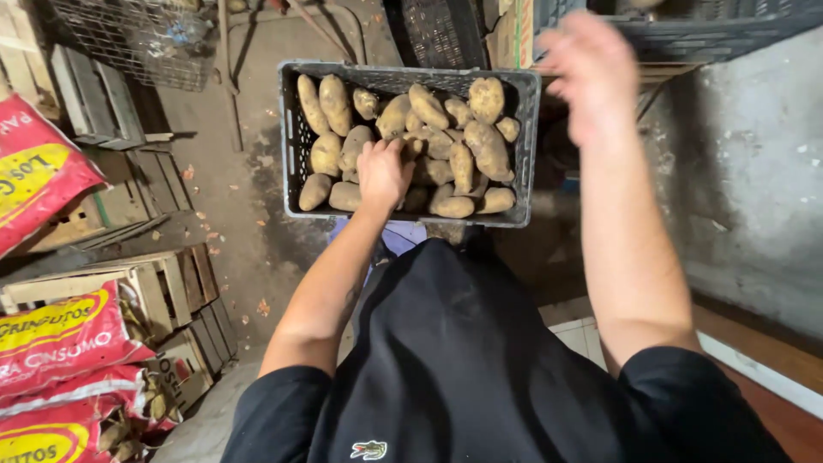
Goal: The person sorts potatoes by hand from a lower crate into an upper crate. They repeatedly pick up individual potatoes, inspect them, and place them into the second crate. The process continues until the lower crate is nearly empty.
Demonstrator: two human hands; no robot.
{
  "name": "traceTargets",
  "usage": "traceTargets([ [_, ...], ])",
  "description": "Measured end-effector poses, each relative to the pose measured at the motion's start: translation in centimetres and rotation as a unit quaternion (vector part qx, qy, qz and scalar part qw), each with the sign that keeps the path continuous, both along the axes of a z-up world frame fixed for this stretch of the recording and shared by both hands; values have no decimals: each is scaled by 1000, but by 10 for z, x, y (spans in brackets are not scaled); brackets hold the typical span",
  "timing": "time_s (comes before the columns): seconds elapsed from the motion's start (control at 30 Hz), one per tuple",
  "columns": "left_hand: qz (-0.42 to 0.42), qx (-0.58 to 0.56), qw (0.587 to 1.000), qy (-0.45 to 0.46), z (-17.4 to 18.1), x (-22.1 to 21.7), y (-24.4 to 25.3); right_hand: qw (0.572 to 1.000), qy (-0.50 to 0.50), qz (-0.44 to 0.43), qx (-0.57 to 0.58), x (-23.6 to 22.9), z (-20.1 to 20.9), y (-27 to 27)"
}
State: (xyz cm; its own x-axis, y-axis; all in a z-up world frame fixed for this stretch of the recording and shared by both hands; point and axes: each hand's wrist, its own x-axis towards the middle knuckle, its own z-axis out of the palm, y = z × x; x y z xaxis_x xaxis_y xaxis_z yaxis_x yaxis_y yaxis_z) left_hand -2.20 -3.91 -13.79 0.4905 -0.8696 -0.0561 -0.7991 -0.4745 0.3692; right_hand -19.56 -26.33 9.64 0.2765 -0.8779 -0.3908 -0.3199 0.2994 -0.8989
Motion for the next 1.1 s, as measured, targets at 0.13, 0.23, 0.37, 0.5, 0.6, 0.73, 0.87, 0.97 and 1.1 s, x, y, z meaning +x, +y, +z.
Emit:
traceTargets([
  [0.13,23,26,999,30,-32,4,-15,959,151,239,-12,12,-38,68],
  [0.23,153,-2,945,288,-7,1,-24,968,-2,250,9,-2,-143,97],
  [0.37,133,-125,862,473,60,-23,-29,967,-139,159,140,-15,-205,122],
  [0.5,50,-163,840,514,83,-45,-36,954,-196,101,202,-33,-214,106],
  [0.6,18,-56,927,371,124,-35,-28,962,-169,2,215,-48,-206,62],
  [0.73,-150,1,983,102,31,-58,-41,961,-154,-89,212,-70,-162,-40],
  [0.87,-339,-28,932,-130,-4,-65,-54,984,-137,-22,114,-65,-103,-82],
  [0.97,-388,-69,899,-193,-16,-61,-64,996,-56,49,41,-45,-78,-34],
  [1.1,-362,-94,914,-158,-35,-40,-66,954,142,234,-124,-48,-184,29],
])
